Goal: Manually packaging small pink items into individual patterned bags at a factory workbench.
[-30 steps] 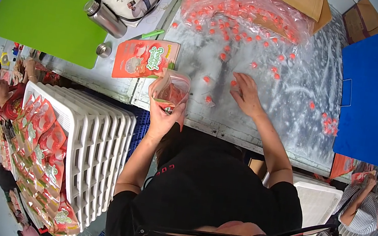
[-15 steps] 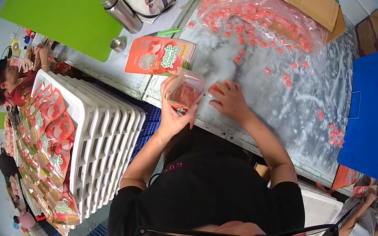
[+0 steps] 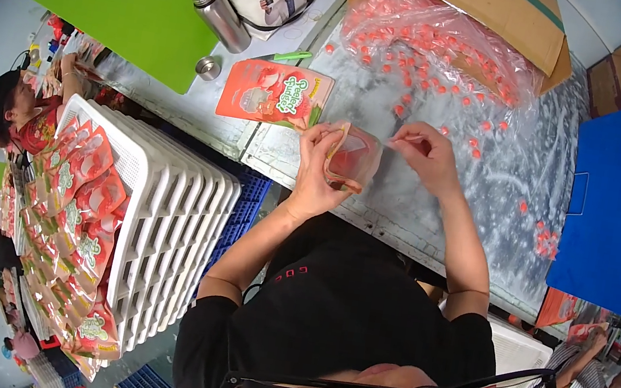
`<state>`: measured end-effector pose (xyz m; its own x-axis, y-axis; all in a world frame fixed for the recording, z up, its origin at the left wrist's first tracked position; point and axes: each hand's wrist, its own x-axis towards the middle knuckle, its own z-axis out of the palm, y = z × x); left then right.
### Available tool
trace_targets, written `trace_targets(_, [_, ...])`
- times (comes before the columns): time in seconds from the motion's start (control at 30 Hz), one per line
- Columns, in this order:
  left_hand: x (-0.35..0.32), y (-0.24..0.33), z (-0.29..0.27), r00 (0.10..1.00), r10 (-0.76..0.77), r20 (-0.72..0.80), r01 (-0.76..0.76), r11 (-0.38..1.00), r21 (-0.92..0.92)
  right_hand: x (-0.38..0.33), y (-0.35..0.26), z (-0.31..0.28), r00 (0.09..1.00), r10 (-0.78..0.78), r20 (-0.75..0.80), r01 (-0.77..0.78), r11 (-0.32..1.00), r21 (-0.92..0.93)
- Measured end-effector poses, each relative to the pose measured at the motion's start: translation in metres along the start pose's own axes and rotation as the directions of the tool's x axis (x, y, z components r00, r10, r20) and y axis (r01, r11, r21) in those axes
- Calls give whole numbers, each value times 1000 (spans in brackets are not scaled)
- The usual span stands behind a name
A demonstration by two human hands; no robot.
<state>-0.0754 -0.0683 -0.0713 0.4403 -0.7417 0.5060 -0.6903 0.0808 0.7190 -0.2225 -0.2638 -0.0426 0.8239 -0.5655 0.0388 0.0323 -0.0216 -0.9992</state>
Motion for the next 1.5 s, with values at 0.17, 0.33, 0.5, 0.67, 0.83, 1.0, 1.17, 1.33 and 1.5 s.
trace_targets(0.17, [4, 4, 15, 1000, -30, -4, 30, 999, -24, 10, -71, 36, 900, -338, 276, 436, 713, -549])
trace_targets(0.33, [7, 10, 19, 997, -69, -22, 69, 998, -7, 16, -72, 56, 905, -394, 159, 403, 678, -615])
trace_targets(0.5, [14, 19, 22, 992, -113, -57, 112, 993, -24, 24, -47, 70, 945, -327, -15, 305, 895, -327])
trace_targets(0.67, [15, 7, 29, 986, -137, -96, 133, 990, -39, 23, -54, 73, 952, -306, -15, 307, 951, 42])
trace_targets(0.83, [16, 4, 36, 990, -121, -74, 112, 987, -114, 25, -39, 71, 951, -299, -73, 308, 931, 198])
trace_targets(1.0, [29, 13, 26, 1000, -5, 19, 3, 993, 117, 27, -36, 58, 931, -332, -154, 361, 902, 238])
trace_targets(1.17, [32, 10, 22, 995, -96, 19, 96, 995, 29, 21, -39, 49, 890, -456, 7, 435, 843, -316])
trace_targets(1.33, [31, 10, 23, 991, -100, -94, 102, 995, 14, 6, -41, 51, 818, -571, -66, 460, 718, -522])
trace_targets(1.5, [20, 5, 25, 975, -85, -207, 72, 995, -66, -16, -27, 42, 902, -414, 121, 387, 654, -650])
